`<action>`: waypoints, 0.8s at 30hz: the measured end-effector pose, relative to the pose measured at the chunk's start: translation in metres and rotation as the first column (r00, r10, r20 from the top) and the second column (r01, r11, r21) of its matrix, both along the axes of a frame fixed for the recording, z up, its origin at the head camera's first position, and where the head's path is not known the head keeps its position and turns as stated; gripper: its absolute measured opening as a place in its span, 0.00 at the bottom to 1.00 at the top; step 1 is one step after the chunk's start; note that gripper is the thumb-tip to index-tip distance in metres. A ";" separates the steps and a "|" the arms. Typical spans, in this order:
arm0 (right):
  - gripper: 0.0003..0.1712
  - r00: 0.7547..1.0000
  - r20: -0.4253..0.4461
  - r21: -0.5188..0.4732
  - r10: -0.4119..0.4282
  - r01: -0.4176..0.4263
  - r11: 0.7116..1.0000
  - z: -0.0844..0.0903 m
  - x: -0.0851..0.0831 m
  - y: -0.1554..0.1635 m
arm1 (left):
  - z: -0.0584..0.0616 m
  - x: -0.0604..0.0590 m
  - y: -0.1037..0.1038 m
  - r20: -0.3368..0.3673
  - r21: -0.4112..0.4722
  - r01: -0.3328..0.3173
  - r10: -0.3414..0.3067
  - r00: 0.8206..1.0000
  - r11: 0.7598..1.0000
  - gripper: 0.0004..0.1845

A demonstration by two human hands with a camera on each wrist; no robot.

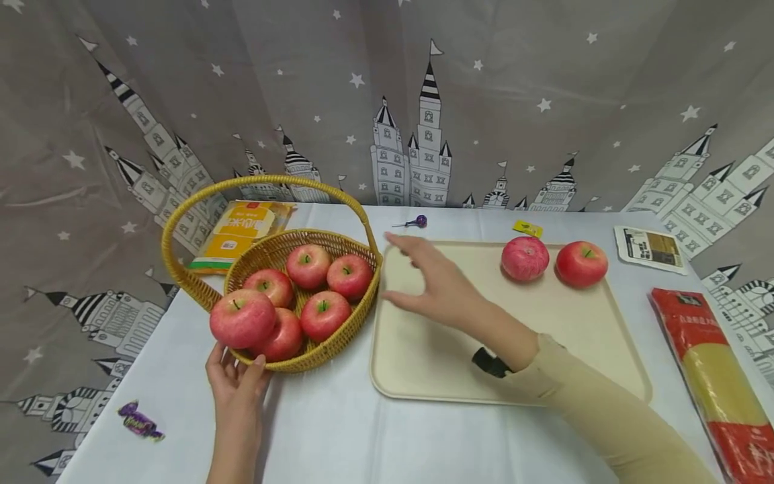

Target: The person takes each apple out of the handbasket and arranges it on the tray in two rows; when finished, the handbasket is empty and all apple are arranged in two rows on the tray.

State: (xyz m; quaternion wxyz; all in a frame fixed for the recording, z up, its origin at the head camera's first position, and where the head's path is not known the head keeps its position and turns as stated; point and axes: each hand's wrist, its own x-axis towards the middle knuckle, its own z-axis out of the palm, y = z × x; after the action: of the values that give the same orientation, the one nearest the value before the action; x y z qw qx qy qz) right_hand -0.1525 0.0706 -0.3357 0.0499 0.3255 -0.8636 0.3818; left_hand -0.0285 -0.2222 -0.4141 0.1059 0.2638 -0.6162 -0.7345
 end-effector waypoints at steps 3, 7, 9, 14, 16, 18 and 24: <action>0.45 0.988 -0.008 0.035 0.153 -0.153 0.988 -0.005 0.005 -0.049 | 0.000 -0.001 0.001 0.004 -0.006 0.006 -0.006 1.000 1.000 0.41; 0.46 0.958 0.025 0.100 0.286 -0.287 0.953 -0.015 0.008 -0.109 | 0.001 -0.001 0.000 0.018 -0.021 0.015 -0.015 1.000 1.000 0.41; 0.48 0.946 0.083 0.094 0.313 -0.320 0.943 -0.015 0.011 -0.135 | 0.001 0.001 -0.001 0.017 -0.024 0.021 -0.021 1.000 0.999 0.42; 0.54 0.901 0.311 0.044 0.303 -0.332 0.942 -0.009 0.011 -0.185 | 0.003 0.004 -0.005 0.007 -0.031 0.024 -0.023 1.000 0.999 0.39; 0.55 0.900 0.336 0.083 0.277 -0.321 0.943 -0.008 0.011 -0.197 | 0.003 0.004 -0.006 -0.004 -0.029 0.023 -0.023 1.000 0.999 0.38; 0.54 0.914 0.309 0.132 0.264 -0.316 0.939 -0.008 0.011 -0.203 | 0.002 0.004 -0.006 -0.024 -0.023 0.031 -0.031 0.999 0.999 0.37; 0.47 0.935 0.208 0.061 0.289 -0.307 0.950 -0.007 0.009 -0.176 | -0.002 0.002 -0.002 -0.094 -0.002 0.050 -0.050 0.994 0.999 0.37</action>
State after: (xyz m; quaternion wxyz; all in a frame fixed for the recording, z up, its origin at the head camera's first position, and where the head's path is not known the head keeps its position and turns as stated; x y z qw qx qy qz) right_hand -0.1434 -0.1054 -0.3423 -0.1091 0.4154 -0.8217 0.3746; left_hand -0.0264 -0.2243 -0.4165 0.1163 0.2131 -0.6169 -0.7487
